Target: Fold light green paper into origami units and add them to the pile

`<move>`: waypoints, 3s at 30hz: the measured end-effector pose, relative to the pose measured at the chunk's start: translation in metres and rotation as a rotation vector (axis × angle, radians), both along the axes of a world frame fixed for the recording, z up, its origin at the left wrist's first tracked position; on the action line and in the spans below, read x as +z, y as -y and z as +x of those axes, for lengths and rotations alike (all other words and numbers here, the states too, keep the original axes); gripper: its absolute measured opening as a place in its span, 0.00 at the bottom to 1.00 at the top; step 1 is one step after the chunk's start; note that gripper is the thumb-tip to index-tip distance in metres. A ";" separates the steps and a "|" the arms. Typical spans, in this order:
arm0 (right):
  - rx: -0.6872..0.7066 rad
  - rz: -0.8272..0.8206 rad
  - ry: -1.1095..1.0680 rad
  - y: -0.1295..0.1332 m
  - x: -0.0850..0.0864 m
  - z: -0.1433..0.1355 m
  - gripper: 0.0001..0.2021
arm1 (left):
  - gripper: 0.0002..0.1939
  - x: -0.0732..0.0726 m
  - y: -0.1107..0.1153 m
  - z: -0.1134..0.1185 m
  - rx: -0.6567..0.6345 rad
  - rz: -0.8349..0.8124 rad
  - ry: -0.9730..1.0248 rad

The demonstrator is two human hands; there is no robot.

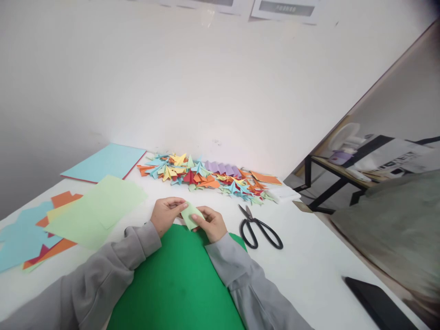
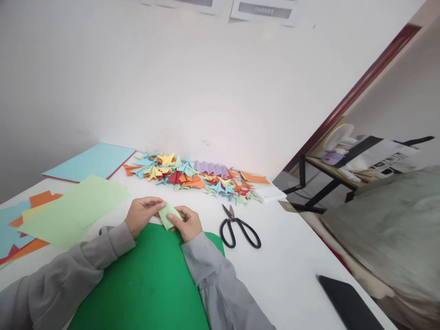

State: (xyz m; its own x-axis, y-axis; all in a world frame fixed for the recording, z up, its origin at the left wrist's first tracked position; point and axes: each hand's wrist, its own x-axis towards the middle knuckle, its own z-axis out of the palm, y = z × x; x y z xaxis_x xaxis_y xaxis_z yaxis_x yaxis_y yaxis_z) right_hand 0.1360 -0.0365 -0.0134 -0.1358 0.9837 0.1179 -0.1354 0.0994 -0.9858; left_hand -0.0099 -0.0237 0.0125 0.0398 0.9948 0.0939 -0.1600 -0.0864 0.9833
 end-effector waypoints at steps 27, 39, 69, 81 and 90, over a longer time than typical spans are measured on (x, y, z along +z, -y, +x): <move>-0.042 0.040 0.132 0.008 0.004 -0.006 0.13 | 0.08 0.006 0.004 0.002 -0.073 -0.026 -0.131; -0.248 -0.017 0.052 0.000 0.004 0.001 0.15 | 0.16 0.000 0.004 0.002 -0.196 -0.138 0.042; -0.304 -0.134 -0.124 0.005 0.008 -0.006 0.14 | 0.12 0.002 0.008 0.011 -0.151 -0.141 -0.026; -0.365 -0.087 -0.067 0.005 0.011 -0.008 0.13 | 0.12 -0.006 0.006 0.010 -0.210 -0.040 -0.088; -0.297 -0.026 -0.077 0.005 0.007 -0.007 0.10 | 0.11 -0.001 0.008 0.009 -0.171 -0.066 -0.095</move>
